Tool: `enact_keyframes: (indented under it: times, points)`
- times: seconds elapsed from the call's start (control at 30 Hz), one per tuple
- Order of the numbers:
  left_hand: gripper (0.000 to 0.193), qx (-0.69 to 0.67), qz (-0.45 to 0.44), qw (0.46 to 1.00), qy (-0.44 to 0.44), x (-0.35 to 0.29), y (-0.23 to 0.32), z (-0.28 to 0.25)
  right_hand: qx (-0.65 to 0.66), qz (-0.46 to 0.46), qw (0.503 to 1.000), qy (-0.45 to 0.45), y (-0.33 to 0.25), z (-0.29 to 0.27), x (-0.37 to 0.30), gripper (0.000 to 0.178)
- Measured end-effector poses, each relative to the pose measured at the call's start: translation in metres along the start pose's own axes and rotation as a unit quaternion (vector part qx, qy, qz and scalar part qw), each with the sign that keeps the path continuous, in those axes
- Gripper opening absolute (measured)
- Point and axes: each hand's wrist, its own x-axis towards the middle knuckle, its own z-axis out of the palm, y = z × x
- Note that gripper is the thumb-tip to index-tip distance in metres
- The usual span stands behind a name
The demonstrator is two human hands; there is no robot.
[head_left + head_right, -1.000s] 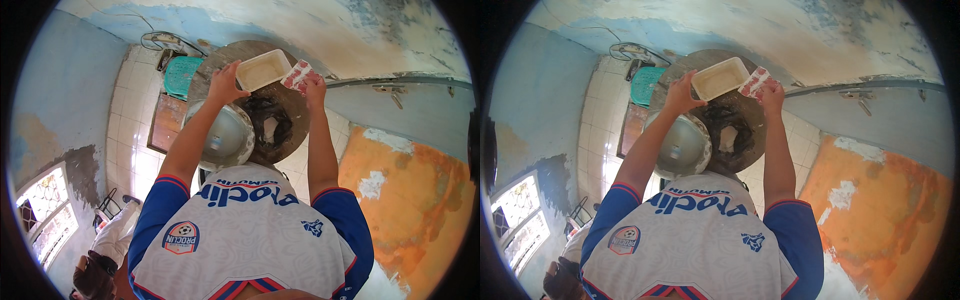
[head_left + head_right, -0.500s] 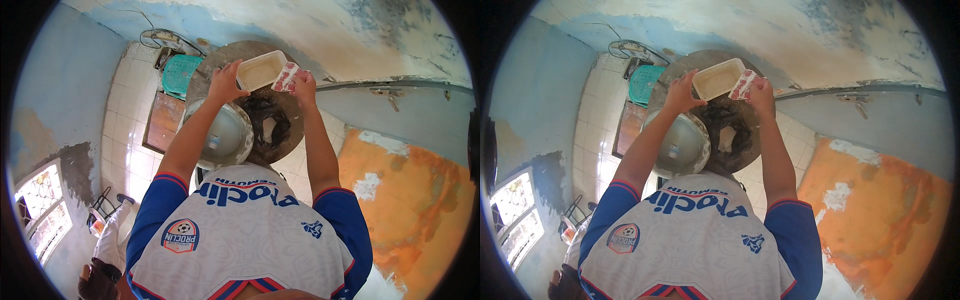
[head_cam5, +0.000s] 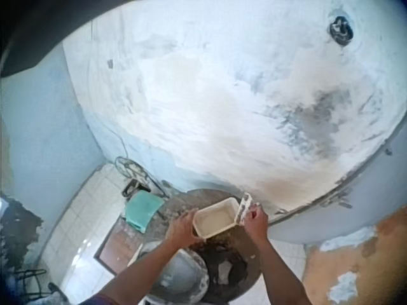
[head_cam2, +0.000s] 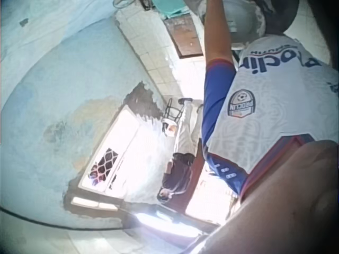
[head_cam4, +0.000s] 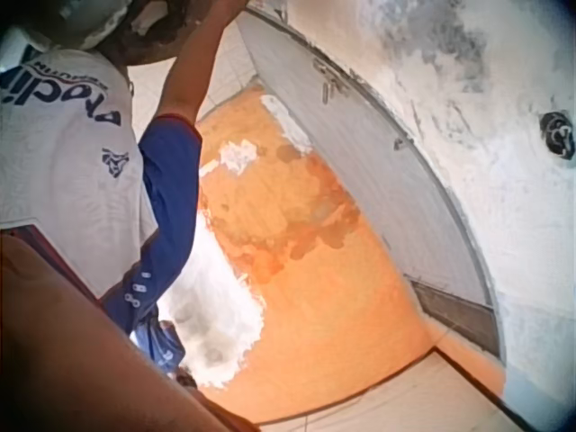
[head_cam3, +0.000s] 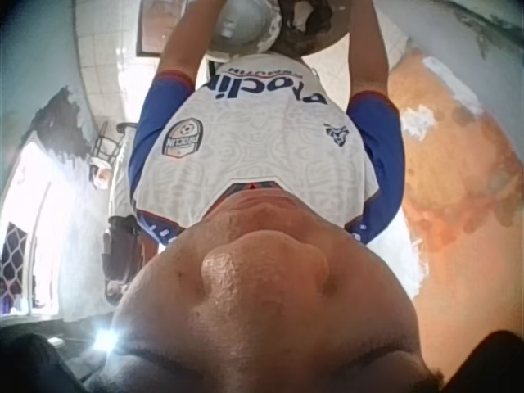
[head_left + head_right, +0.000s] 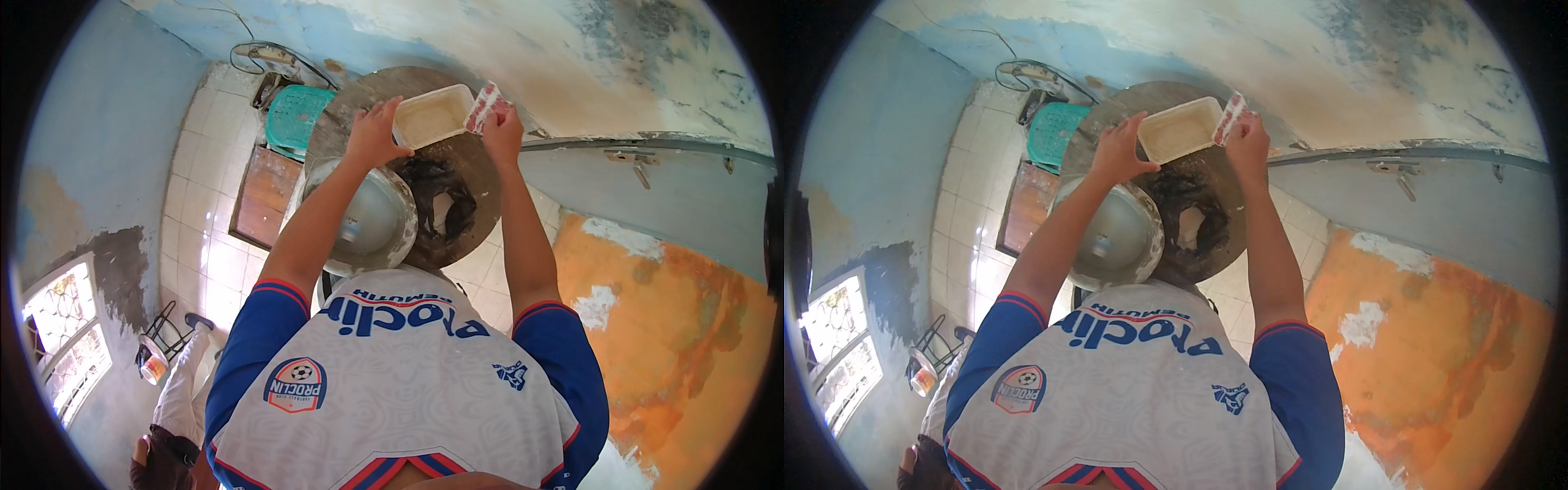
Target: The person cleans a rectangular container and then pours liquid into a bucket while stirring the contents by hand.
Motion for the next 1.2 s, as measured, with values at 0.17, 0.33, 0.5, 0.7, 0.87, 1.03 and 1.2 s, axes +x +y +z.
enact_keyframes:
  times: [0.17, 0.33, 0.5, 0.7, 0.87, 1.03, 1.2]
  points:
    - [0.118, 0.005, -0.013, 1.0, 0.009, -0.002, 0.0, -0.002, -0.139, -0.032, 0.987, -0.07, -0.015, 0.0, 0.046, 0.026]
    - [0.117, 0.017, -0.031, 0.999, 0.008, 0.0, 0.005, -0.005, -0.135, -0.022, 0.983, -0.123, -0.005, 0.017, 0.057, 0.024]
    - [0.12, 0.017, -0.035, 0.999, 0.008, -0.001, 0.005, -0.006, -0.121, 0.056, 0.98, -0.145, -0.005, 0.024, 0.069, 0.024]
    - [0.12, 0.02, -0.038, 0.999, -0.007, 0.0, 0.006, -0.007, -0.096, 0.054, 0.975, -0.195, -0.029, 0.051, 0.026, 0.023]
    - [0.122, 0.022, -0.035, 0.999, -0.011, 0.0, 0.005, -0.004, -0.046, 0.113, 0.969, -0.213, -0.057, 0.056, -0.007, 0.024]
    - [0.122, 0.02, -0.037, 0.999, -0.005, -0.003, 0.001, -0.006, -0.028, 0.099, 0.979, -0.179, -0.083, 0.051, -0.013, 0.024]
    - [0.122, 0.029, -0.042, 0.999, -0.011, -0.003, 0.003, -0.006, -0.001, -0.035, 0.976, -0.215, -0.061, 0.029, -0.003, 0.026]
